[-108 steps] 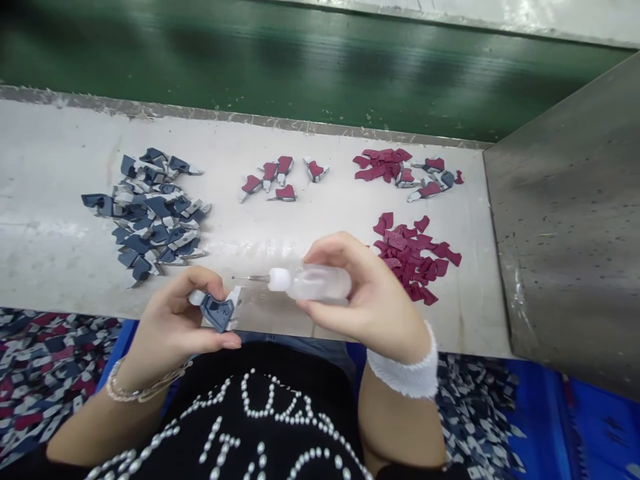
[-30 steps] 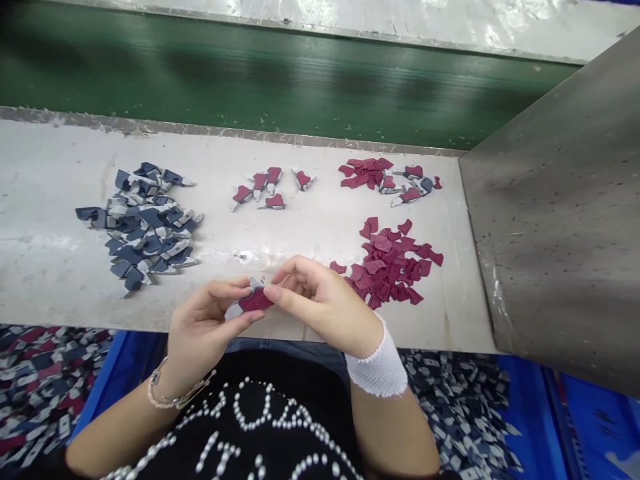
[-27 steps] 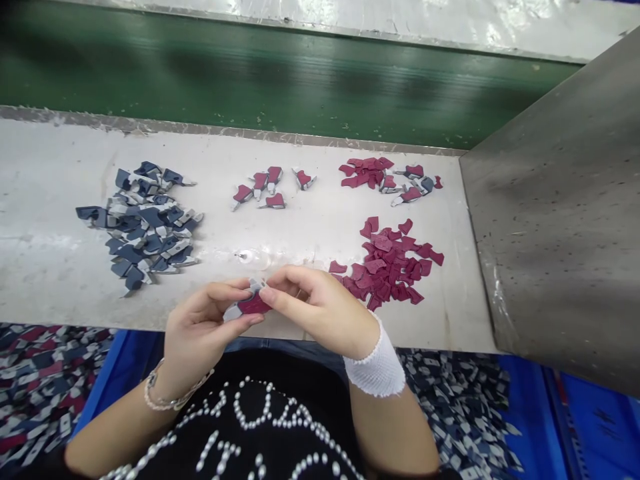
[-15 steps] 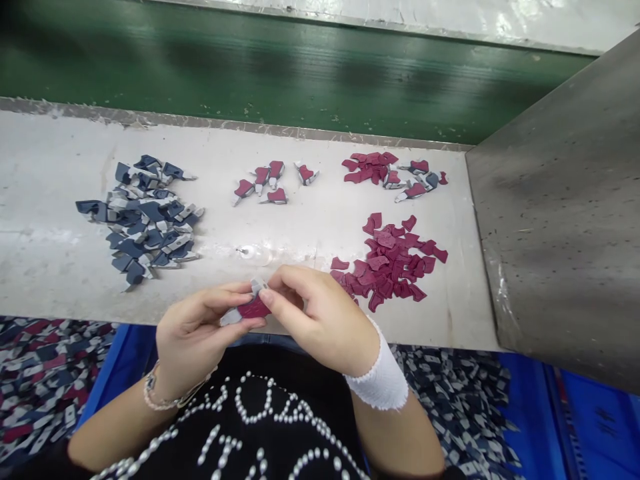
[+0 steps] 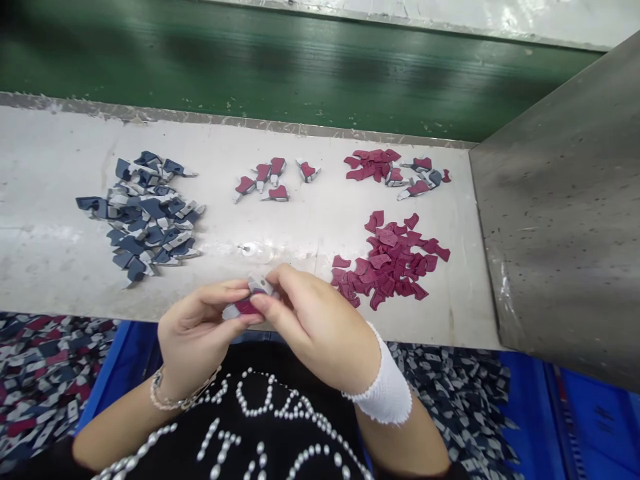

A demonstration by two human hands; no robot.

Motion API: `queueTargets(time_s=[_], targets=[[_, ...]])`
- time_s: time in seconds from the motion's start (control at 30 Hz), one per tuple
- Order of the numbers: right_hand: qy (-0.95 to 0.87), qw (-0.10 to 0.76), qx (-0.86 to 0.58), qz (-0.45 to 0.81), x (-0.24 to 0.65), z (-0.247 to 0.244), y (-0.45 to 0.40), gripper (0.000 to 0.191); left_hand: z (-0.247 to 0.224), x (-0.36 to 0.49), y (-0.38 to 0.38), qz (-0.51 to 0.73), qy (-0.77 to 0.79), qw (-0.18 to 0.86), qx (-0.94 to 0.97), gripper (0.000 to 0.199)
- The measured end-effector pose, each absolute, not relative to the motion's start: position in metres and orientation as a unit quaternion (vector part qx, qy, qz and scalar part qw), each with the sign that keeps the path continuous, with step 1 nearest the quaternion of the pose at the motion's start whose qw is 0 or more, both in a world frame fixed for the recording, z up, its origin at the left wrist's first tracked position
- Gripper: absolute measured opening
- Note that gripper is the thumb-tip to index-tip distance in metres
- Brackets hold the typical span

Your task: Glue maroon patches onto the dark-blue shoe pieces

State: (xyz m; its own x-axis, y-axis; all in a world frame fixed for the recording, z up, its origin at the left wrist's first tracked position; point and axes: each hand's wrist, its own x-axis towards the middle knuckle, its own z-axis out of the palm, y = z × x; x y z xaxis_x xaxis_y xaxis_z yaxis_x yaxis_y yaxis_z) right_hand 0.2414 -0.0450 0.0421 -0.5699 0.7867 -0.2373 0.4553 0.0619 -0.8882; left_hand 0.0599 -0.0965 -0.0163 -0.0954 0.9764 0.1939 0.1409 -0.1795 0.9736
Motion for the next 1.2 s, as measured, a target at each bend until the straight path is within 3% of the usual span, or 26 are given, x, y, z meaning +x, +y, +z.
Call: queueTargets(time_s=[0.33, 0.63, 1.07, 1.2], targets=[[-0.767, 0.154, -0.445, 0.436, 0.239, 0.042, -0.053, 0.014, -0.010, 0.051, -0.093, 0.437, 0.562, 0.287, 0.641, 0.035], [-0.801, 0.106, -0.386, 0.445, 0.242, 0.053, -0.058, 0.021, 0.005, 0.044, -0.085, 0.405, 0.513, 0.452, 0.606, 0.012], [-0.772, 0.071, -0.415, 0.476, 0.244, 0.047, -0.052, 0.015, 0.001, 0.036, -0.077, 0.349, 0.488, 0.670, 0.437, 0.015], [-0.781, 0.068, -0.426, 0.451, 0.238, 0.042, -0.057, 0.017, -0.003, 0.037, -0.081, 0.344, 0.492, 0.664, 0.445, 0.013]])
